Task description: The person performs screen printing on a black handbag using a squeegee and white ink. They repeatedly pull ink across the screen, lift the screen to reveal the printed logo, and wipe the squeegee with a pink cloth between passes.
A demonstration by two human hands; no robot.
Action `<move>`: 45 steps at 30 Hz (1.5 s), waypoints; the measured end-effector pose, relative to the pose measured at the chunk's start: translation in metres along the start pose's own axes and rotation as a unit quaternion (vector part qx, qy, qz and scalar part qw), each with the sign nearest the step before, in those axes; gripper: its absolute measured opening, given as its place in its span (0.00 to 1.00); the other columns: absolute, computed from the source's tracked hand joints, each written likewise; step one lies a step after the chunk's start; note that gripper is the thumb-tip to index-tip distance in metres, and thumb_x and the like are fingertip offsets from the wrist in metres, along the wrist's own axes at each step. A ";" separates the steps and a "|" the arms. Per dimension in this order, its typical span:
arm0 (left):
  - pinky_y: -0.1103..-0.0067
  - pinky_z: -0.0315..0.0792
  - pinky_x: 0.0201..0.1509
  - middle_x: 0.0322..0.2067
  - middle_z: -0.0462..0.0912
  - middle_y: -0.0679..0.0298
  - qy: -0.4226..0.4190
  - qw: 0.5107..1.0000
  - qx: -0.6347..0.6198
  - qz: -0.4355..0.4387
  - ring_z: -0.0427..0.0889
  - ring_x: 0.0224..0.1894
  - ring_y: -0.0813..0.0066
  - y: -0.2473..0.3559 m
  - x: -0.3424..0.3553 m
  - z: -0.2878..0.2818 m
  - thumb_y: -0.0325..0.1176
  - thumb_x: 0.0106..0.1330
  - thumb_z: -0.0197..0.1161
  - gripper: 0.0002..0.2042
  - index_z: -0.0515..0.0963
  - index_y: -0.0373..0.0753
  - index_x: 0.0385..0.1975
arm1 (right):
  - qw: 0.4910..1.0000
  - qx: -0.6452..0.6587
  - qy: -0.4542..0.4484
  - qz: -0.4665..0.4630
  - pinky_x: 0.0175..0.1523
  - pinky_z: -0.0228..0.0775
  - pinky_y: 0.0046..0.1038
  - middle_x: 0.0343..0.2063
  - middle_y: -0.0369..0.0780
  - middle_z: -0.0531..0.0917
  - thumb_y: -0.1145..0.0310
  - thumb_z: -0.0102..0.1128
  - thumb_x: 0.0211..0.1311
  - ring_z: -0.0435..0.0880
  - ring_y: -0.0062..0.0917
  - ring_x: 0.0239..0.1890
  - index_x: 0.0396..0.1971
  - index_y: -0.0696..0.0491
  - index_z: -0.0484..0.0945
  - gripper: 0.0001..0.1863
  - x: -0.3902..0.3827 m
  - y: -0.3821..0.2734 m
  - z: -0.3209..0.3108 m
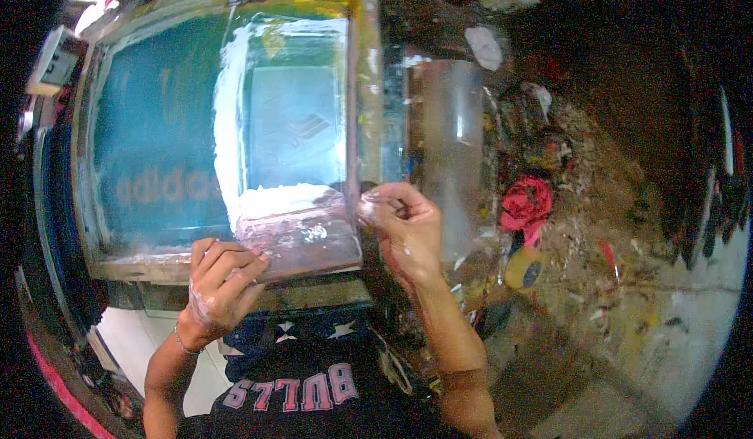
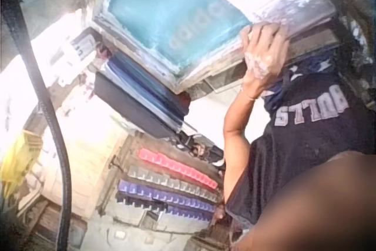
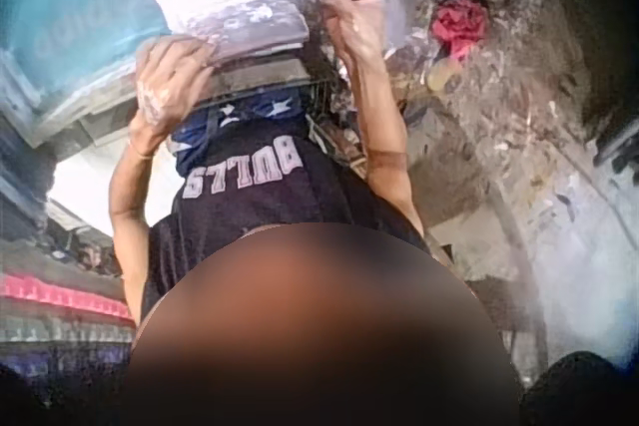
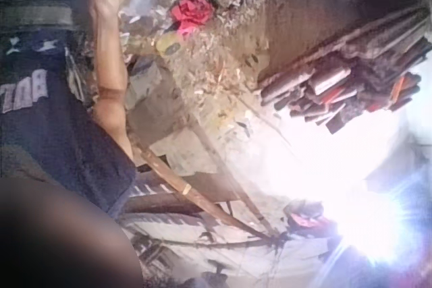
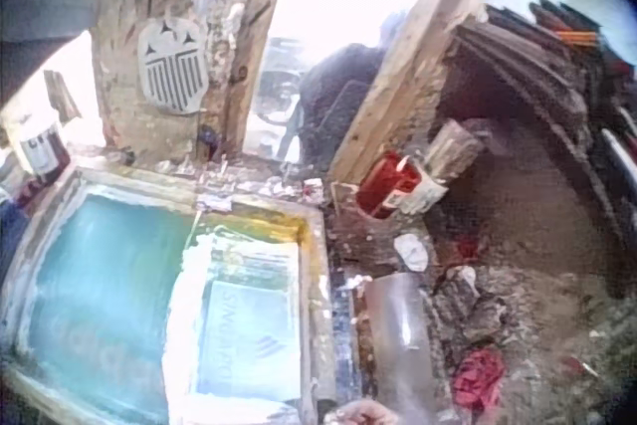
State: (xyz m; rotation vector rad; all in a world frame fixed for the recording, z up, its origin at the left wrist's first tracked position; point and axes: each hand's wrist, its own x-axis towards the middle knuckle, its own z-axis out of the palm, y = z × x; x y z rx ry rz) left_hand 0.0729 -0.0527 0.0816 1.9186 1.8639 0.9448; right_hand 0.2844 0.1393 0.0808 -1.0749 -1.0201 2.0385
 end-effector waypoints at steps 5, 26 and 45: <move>0.66 0.67 0.50 0.37 0.83 0.62 0.011 1.000 0.015 -0.005 0.80 0.42 0.63 0.000 0.003 -0.001 0.25 0.43 0.75 0.21 0.83 0.36 0.43 | 1.000 -0.010 -0.017 0.023 0.36 0.69 0.23 0.30 0.38 0.83 0.80 0.68 0.62 0.77 0.19 0.30 0.41 0.61 0.82 0.08 -0.015 -0.009 0.002; 0.66 0.68 0.53 0.40 0.85 0.58 0.007 0.996 0.039 -0.075 0.80 0.44 0.58 -0.012 0.035 -0.019 0.34 0.55 0.74 0.17 0.84 0.38 0.45 | 0.625 -0.664 -0.116 -0.393 0.65 0.68 0.43 0.61 0.51 0.72 0.72 0.71 0.51 0.75 0.47 0.60 0.57 0.55 0.73 0.30 -0.041 -0.039 0.032; 0.64 0.68 0.55 0.40 0.74 0.55 0.022 0.989 0.100 -0.111 0.73 0.47 0.53 -0.046 -0.065 -0.007 0.33 0.51 0.77 0.22 0.74 0.34 0.42 | 0.555 -0.742 -0.224 -0.303 0.44 0.70 0.48 0.35 0.48 0.81 0.71 0.68 0.55 0.81 0.49 0.43 0.35 0.57 0.72 0.13 0.035 -0.009 0.086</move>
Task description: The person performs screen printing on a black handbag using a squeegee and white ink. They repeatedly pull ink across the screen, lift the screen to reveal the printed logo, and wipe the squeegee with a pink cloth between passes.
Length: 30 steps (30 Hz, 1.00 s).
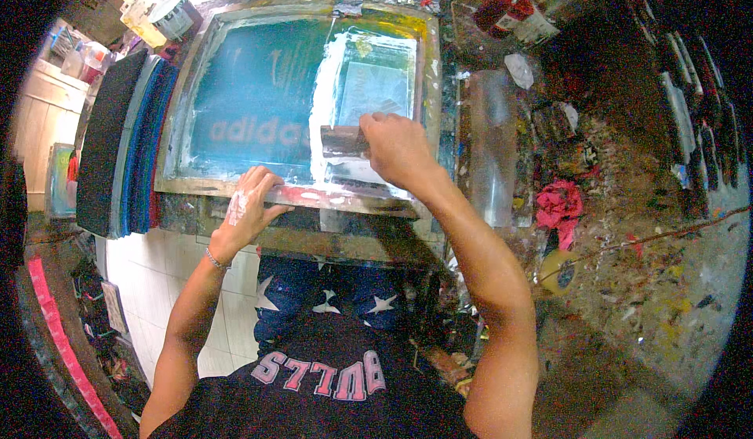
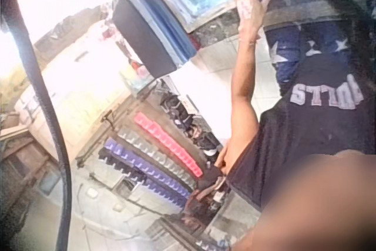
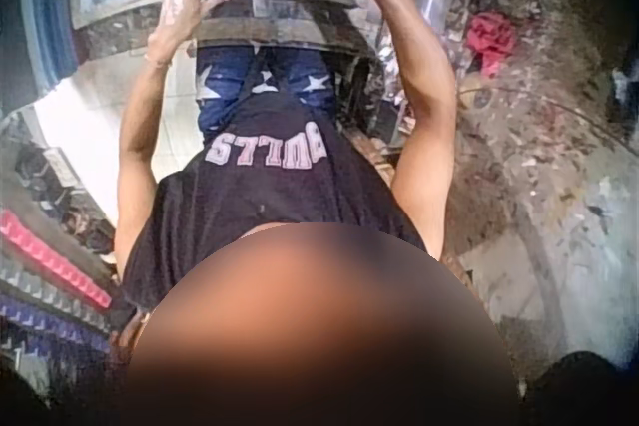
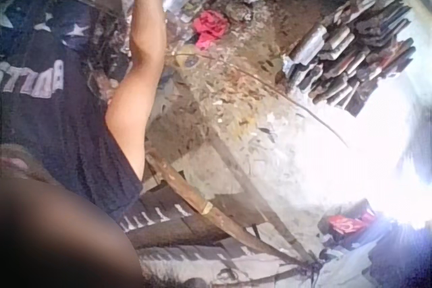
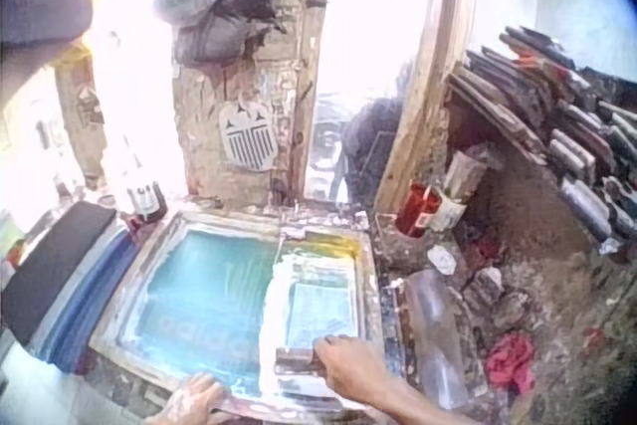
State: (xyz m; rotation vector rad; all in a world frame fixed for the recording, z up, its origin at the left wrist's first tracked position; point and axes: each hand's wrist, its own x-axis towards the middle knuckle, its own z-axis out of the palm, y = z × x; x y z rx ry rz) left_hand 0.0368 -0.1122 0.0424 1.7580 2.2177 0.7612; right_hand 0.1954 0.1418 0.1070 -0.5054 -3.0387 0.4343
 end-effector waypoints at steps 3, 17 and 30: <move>0.64 0.67 0.53 0.39 0.73 0.56 0.000 1.000 0.003 -0.002 0.72 0.45 0.54 -0.001 0.000 0.002 0.32 0.51 0.77 0.21 0.73 0.35 0.40 | 0.998 0.035 -0.005 0.047 0.44 0.69 0.49 0.34 0.49 0.81 0.72 0.67 0.55 0.80 0.52 0.40 0.35 0.57 0.73 0.12 -0.005 0.000 -0.009; 0.65 0.66 0.50 0.38 0.73 0.56 0.010 1.000 0.005 0.000 0.72 0.44 0.55 0.000 0.000 0.002 0.30 0.49 0.77 0.21 0.74 0.35 0.39 | 0.996 -0.022 0.066 0.047 0.42 0.73 0.45 0.33 0.46 0.80 0.74 0.62 0.54 0.81 0.45 0.38 0.34 0.56 0.73 0.08 -0.020 -0.010 0.012; 0.64 0.67 0.48 0.37 0.72 0.55 0.004 1.000 0.007 -0.016 0.72 0.44 0.54 0.001 -0.001 0.004 0.28 0.46 0.78 0.22 0.74 0.35 0.39 | 0.964 -0.163 0.209 -0.024 0.43 0.72 0.38 0.32 0.41 0.79 0.71 0.56 0.57 0.79 0.36 0.38 0.36 0.52 0.78 0.07 0.015 0.022 0.049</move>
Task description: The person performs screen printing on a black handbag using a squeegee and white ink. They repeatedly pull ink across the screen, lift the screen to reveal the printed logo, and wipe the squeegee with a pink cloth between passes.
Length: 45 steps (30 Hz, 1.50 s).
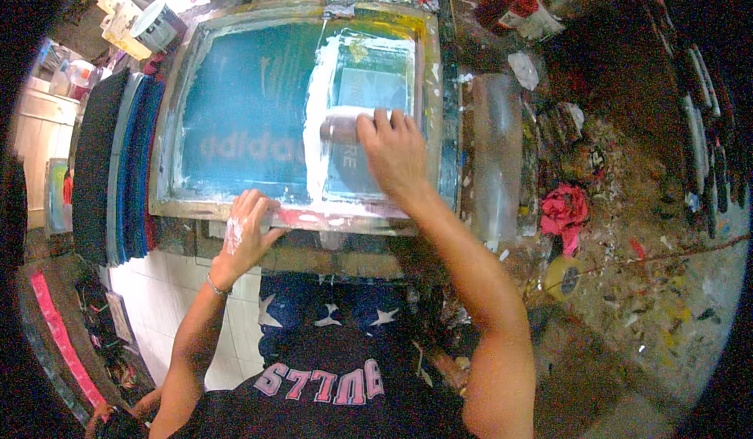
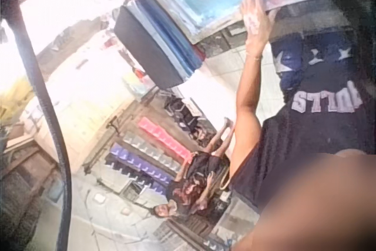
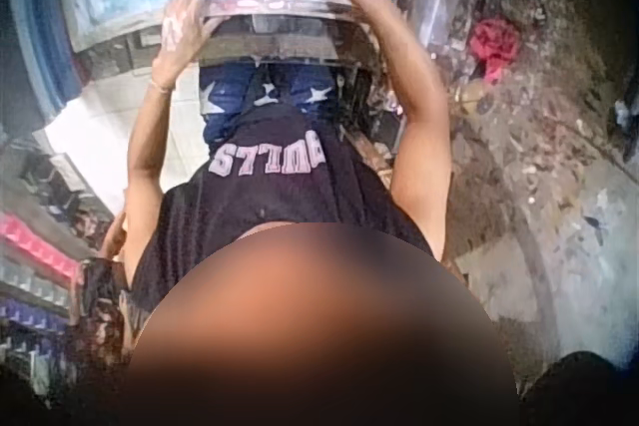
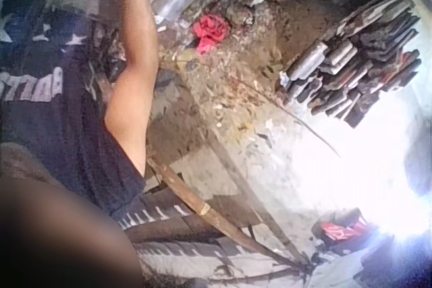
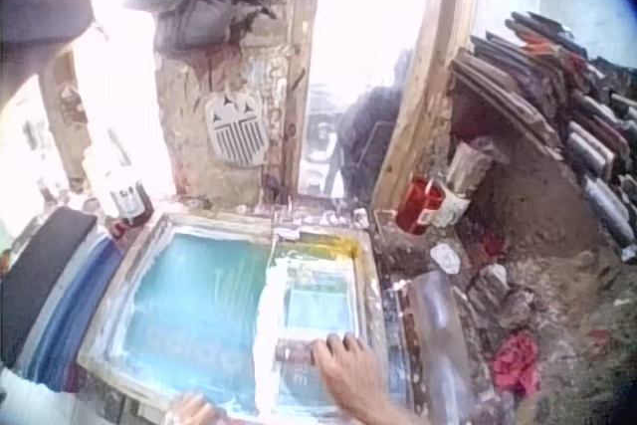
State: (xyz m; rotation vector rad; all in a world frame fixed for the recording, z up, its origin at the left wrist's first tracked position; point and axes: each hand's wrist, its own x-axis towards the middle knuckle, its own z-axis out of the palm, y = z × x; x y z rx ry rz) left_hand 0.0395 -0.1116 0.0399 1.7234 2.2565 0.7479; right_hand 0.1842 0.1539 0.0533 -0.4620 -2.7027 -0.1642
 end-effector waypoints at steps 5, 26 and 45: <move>0.64 0.67 0.48 0.37 0.72 0.55 0.002 1.000 -0.005 0.009 0.73 0.42 0.54 0.000 0.000 -0.003 0.29 0.45 0.78 0.23 0.74 0.35 0.39 | 1.000 -0.003 -0.002 0.010 0.46 0.74 0.41 0.33 0.45 0.83 0.70 0.58 0.59 0.84 0.41 0.41 0.37 0.53 0.78 0.07 0.078 0.046 0.020; 0.64 0.66 0.49 0.38 0.74 0.57 -0.028 0.999 -0.022 -0.010 0.74 0.44 0.54 0.001 0.003 -0.006 0.28 0.43 0.78 0.23 0.75 0.37 0.40 | 0.983 0.066 -0.170 0.009 0.36 0.72 0.48 0.26 0.46 0.82 0.73 0.63 0.50 0.82 0.46 0.33 0.34 0.51 0.74 0.11 0.051 0.032 -0.015; 0.66 0.67 0.48 0.38 0.74 0.57 -0.040 0.999 -0.007 -0.008 0.74 0.44 0.57 -0.001 0.002 -0.009 0.29 0.42 0.79 0.24 0.75 0.37 0.40 | 0.980 0.047 -0.174 0.079 0.47 0.76 0.49 0.38 0.50 0.86 0.62 0.69 0.52 0.85 0.50 0.44 0.47 0.48 0.79 0.21 0.191 0.107 0.043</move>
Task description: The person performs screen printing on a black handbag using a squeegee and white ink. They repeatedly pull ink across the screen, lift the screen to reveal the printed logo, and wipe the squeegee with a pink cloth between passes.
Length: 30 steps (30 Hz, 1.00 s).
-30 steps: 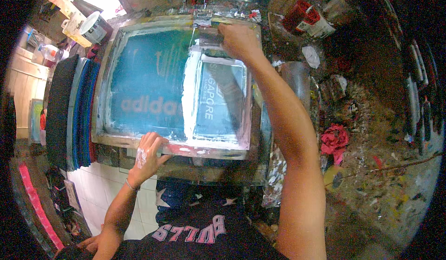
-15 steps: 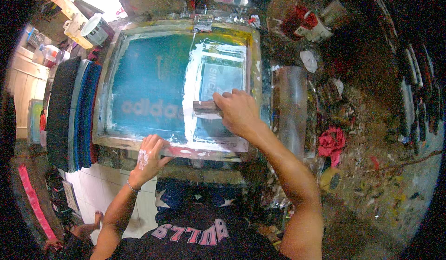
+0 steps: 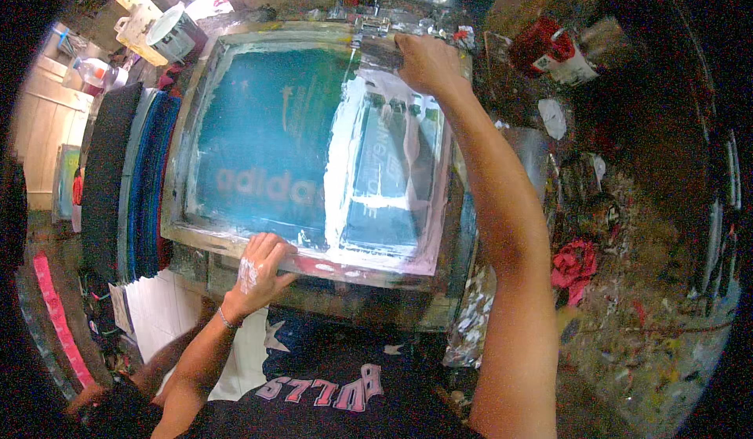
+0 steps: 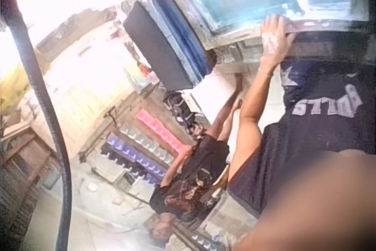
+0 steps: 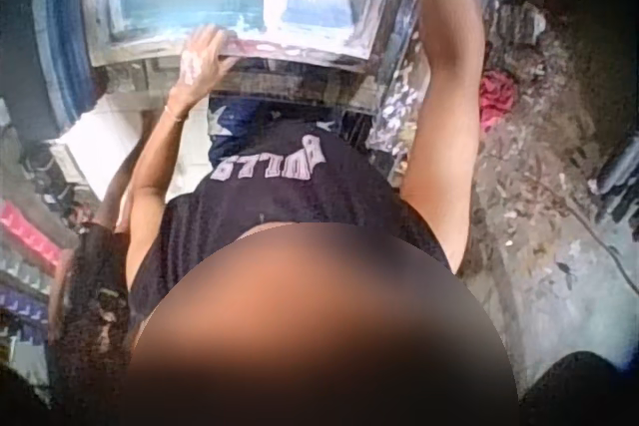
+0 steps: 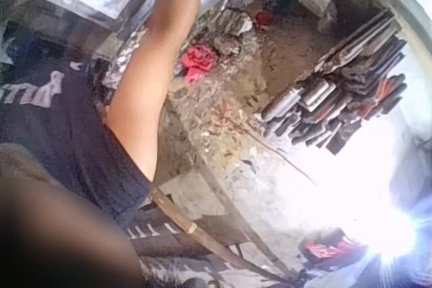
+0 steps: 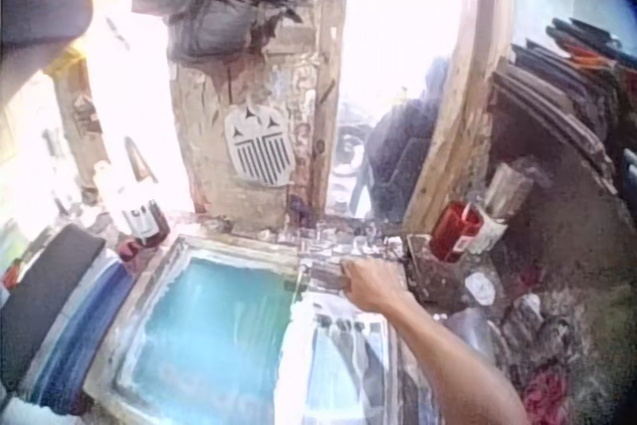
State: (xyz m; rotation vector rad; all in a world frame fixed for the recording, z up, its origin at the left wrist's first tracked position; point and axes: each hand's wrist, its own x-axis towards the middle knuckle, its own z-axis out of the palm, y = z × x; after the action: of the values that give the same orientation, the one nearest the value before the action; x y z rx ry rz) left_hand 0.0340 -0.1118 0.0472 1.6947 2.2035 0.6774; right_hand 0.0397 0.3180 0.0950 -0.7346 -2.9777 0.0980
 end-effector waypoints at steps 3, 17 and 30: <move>0.65 0.67 0.49 0.38 0.74 0.57 -0.005 1.000 -0.003 0.004 0.74 0.43 0.56 0.000 0.000 -0.001 0.29 0.43 0.79 0.24 0.75 0.36 0.41 | 0.998 -0.017 -0.017 -0.056 0.48 0.76 0.49 0.39 0.50 0.86 0.61 0.70 0.51 0.85 0.49 0.45 0.47 0.51 0.79 0.22 -0.011 -0.009 -0.003; 0.64 0.68 0.50 0.38 0.73 0.55 0.034 0.999 0.004 0.011 0.74 0.44 0.55 0.001 -0.002 0.003 0.31 0.47 0.78 0.22 0.74 0.35 0.40 | 0.950 0.053 -0.090 -0.293 0.48 0.77 0.39 0.34 0.40 0.85 0.72 0.59 0.57 0.84 0.39 0.42 0.39 0.50 0.77 0.10 -0.199 -0.075 -0.013; 0.65 0.68 0.49 0.38 0.74 0.56 0.043 0.999 0.003 0.012 0.74 0.44 0.55 -0.001 -0.002 0.007 0.31 0.48 0.78 0.22 0.75 0.36 0.41 | 0.994 0.081 0.003 -0.074 0.39 0.73 0.44 0.28 0.42 0.82 0.76 0.62 0.49 0.80 0.43 0.36 0.33 0.53 0.73 0.11 -0.239 -0.093 -0.016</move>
State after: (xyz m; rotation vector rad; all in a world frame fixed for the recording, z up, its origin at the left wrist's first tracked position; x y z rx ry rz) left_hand 0.0373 -0.1130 0.0411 1.7287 2.2485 0.7641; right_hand 0.2089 0.1251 0.1051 -0.4939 -2.9606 0.3243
